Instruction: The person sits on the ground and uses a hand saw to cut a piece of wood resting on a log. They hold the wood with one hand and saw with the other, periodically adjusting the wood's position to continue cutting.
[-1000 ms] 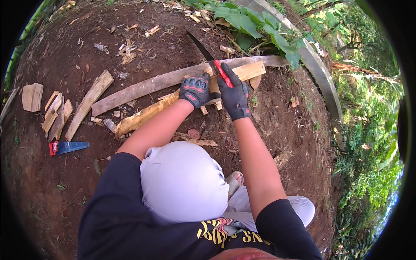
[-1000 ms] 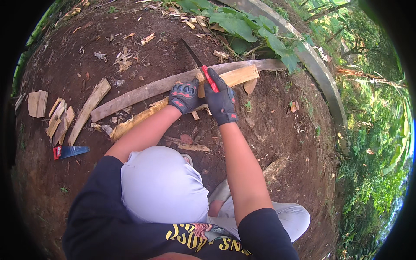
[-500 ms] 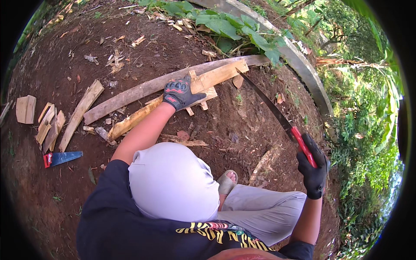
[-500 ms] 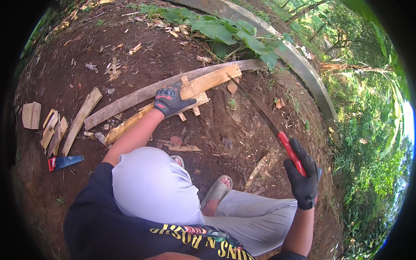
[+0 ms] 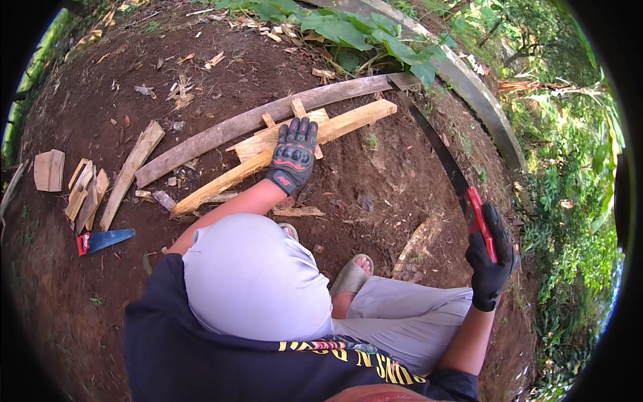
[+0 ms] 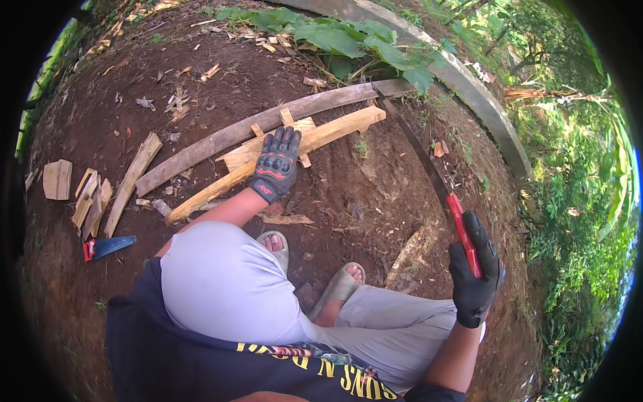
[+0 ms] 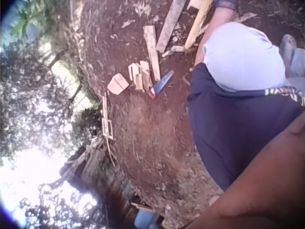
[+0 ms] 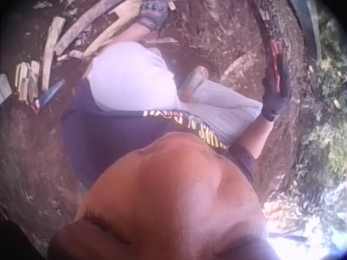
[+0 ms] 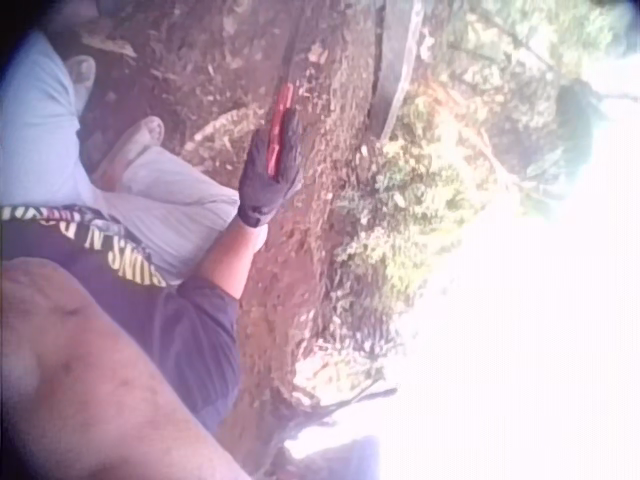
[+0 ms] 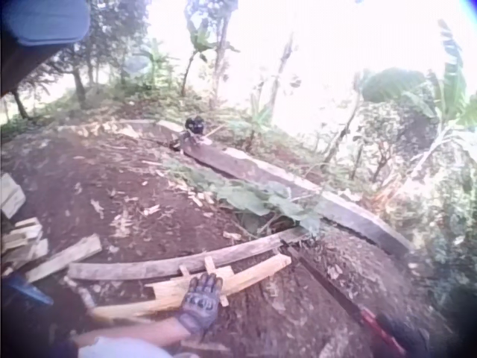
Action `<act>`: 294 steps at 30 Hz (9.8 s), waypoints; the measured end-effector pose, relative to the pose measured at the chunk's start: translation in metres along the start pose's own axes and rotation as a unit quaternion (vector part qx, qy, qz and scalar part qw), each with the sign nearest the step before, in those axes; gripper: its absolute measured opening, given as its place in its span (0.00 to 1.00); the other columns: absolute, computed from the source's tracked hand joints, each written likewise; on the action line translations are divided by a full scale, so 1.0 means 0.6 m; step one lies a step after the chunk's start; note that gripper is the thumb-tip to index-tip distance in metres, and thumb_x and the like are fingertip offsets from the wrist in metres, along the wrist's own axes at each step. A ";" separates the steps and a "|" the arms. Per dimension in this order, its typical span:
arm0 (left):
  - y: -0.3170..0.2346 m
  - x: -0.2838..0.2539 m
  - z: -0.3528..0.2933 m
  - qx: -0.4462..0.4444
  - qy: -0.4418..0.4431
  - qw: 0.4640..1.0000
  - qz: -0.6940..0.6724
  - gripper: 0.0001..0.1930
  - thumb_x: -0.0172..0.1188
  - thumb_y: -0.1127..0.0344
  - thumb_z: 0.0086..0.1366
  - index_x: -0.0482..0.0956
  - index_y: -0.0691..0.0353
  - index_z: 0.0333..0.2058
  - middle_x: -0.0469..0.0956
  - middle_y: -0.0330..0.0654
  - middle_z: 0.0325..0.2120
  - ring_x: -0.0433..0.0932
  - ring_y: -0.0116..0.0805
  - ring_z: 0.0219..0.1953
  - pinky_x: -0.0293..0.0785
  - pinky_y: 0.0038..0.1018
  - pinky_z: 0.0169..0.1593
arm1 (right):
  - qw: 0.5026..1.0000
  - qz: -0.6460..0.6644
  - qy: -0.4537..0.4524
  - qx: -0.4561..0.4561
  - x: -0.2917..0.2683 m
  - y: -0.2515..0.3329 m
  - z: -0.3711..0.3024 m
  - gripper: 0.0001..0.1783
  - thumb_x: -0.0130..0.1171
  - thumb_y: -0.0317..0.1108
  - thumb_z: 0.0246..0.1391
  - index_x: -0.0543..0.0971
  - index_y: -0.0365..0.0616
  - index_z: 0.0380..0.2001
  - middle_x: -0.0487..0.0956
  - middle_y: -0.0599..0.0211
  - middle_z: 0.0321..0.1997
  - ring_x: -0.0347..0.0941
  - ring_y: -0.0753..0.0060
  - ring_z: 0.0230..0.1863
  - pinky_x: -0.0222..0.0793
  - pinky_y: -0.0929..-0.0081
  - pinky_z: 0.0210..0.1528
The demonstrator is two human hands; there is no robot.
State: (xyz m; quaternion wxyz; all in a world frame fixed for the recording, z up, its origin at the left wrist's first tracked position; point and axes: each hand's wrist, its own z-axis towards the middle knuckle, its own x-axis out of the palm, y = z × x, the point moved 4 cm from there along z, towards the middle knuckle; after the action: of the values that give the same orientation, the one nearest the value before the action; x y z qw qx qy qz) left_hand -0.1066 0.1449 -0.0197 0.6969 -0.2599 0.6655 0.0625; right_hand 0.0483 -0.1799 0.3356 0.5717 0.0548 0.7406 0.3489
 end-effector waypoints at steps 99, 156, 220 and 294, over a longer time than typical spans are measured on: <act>0.070 -0.028 0.101 -0.042 0.098 0.992 -0.069 0.44 0.68 0.24 0.62 0.82 0.62 0.56 0.90 0.52 0.42 0.90 0.49 0.46 0.83 0.46 0.51 | 0.987 0.069 0.143 0.010 0.299 -0.007 -0.037 0.28 0.67 0.29 0.68 0.80 0.45 0.71 0.88 0.55 0.61 0.88 0.61 0.57 0.85 0.68 0.51; 0.031 -0.035 0.074 0.000 -0.058 0.997 -0.049 0.32 0.77 0.45 0.61 0.81 0.65 0.53 0.85 0.52 0.45 0.84 0.50 0.51 0.80 0.45 0.55 | 0.976 0.168 0.073 0.116 0.265 -0.008 -0.083 0.30 0.68 0.30 0.68 0.80 0.45 0.72 0.88 0.64 0.56 0.82 0.80 0.41 0.80 0.76 0.43; 0.070 -0.035 0.099 -0.059 0.105 0.991 -0.064 0.43 0.68 0.25 0.63 0.82 0.62 0.56 0.86 0.52 0.46 0.85 0.48 0.54 0.80 0.46 0.56 | 0.983 0.020 0.181 0.032 0.310 0.078 0.033 0.28 0.69 0.33 0.68 0.82 0.47 0.70 0.86 0.51 0.66 0.84 0.55 0.67 0.78 0.61 0.67; 0.071 -0.026 0.108 -0.049 0.062 0.996 -0.050 0.40 0.72 0.28 0.60 0.82 0.62 0.50 0.86 0.51 0.42 0.87 0.49 0.45 0.82 0.46 0.50 | 0.959 0.245 0.143 -0.012 0.604 0.010 0.207 0.29 0.67 0.31 0.68 0.81 0.53 0.71 0.85 0.52 0.69 0.83 0.56 0.68 0.77 0.61 0.69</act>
State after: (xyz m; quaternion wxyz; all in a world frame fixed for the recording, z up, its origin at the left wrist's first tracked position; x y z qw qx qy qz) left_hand -0.0690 0.2141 -0.0177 0.6430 -0.3300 0.6896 0.0446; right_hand 0.0327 0.0548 0.0335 0.3569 0.1772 0.7744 0.4915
